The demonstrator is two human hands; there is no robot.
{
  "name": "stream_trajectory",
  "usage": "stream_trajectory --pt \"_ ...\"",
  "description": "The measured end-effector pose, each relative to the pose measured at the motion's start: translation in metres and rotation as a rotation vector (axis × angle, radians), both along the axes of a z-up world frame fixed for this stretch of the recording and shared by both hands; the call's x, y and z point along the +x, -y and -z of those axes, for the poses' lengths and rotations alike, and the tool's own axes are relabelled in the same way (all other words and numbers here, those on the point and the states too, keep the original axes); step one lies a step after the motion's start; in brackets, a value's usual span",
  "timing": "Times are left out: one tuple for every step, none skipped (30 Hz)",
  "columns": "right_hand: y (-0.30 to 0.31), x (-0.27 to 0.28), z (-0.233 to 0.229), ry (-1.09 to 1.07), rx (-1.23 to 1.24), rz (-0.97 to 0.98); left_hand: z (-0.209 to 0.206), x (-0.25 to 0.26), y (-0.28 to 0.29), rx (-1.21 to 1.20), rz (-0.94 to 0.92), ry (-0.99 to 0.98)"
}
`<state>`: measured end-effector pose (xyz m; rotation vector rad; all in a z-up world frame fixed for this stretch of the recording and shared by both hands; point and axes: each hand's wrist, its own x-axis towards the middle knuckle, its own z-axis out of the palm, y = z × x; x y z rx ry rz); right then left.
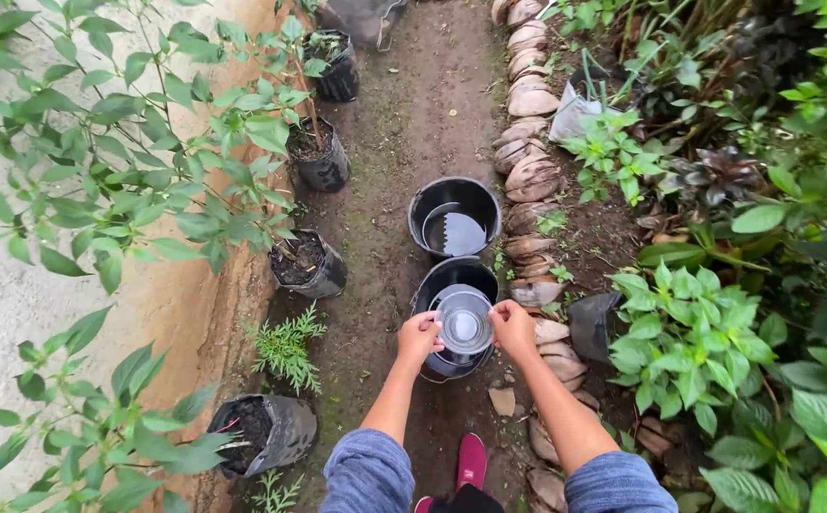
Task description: Harvesting green chili peppers and watering plants in a home garden using a small cup.
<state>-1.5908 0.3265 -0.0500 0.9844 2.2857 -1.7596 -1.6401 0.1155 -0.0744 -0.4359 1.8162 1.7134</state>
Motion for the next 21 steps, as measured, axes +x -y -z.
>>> stream_trajectory --pt "-0.004 -0.008 0.008 0.006 -0.004 -0.008 0.011 -0.006 -0.003 -0.004 -0.008 0.006" --pt "-0.006 -0.015 0.017 -0.002 0.009 -0.029 0.024 -0.011 -0.005 -0.003 -0.013 -0.009" --pt "-0.009 -0.021 0.027 -0.009 0.023 -0.051 0.037 -0.014 -0.007 -0.002 -0.019 -0.022" --pt "-0.01 -0.027 0.035 -0.001 0.019 -0.06 0.048 -0.018 -0.009 -0.005 -0.028 -0.014" --pt "-0.012 -0.032 0.044 0.013 0.023 -0.079 0.06 -0.021 -0.01 -0.008 -0.036 -0.001" --pt "-0.013 -0.038 0.052 0.028 0.027 -0.097 0.071 -0.024 -0.011 -0.011 -0.044 0.012" --pt "-0.013 -0.042 0.06 0.034 0.023 -0.1 0.083 -0.027 -0.011 -0.014 -0.046 0.018" --pt "-0.013 -0.045 0.069 0.033 -0.01 -0.094 0.095 -0.029 -0.012 -0.029 -0.06 0.024" --pt "-0.014 -0.049 0.078 0.034 -0.043 -0.09 0.107 -0.031 -0.014 -0.042 -0.075 0.031" --pt "-0.016 -0.051 0.094 0.041 -0.046 -0.095 0.119 -0.032 -0.015 -0.045 -0.079 0.038" --pt "-0.015 -0.052 0.11 0.047 -0.056 -0.104 0.133 -0.032 -0.014 -0.069 -0.081 0.048" --pt "-0.014 -0.054 0.127 0.052 -0.067 -0.114 0.147 -0.033 -0.013 -0.094 -0.082 0.059" --pt "-0.012 -0.056 0.138 0.062 -0.072 -0.118 0.169 -0.033 -0.011 -0.099 -0.086 0.069" --pt "-0.011 -0.058 0.149 0.076 -0.051 -0.115 0.193 -0.033 -0.01 -0.101 -0.098 0.079" --pt "-0.009 -0.059 0.161 0.09 -0.03 -0.111 0.217 -0.031 -0.008 -0.103 -0.108 0.09" --pt "-0.006 -0.058 0.177 0.101 -0.035 -0.112 0.231 -0.028 -0.006 -0.109 -0.109 0.101" --pt "-0.005 -0.059 0.192 0.098 -0.01 -0.116 0.244 -0.027 -0.004 -0.198 -0.05 0.05" --pt "-0.003 -0.059 0.208 0.095 0.016 -0.121 0.258 -0.026 -0.001 -0.285 0.01 -0.001" --pt "0.0 -0.061 0.221 0.107 0.013 -0.12 0.281 -0.023 0.001 -0.288 0.013 0.011" --pt "0.002 -0.063 0.235 0.143 0.042 -0.115 0.304 -0.02 0.003 -0.352 0.051 -0.038" --pt "0.006 -0.065 0.25 0.178 0.07 -0.106 0.326 -0.017 0.007 -0.417 0.094 -0.09"
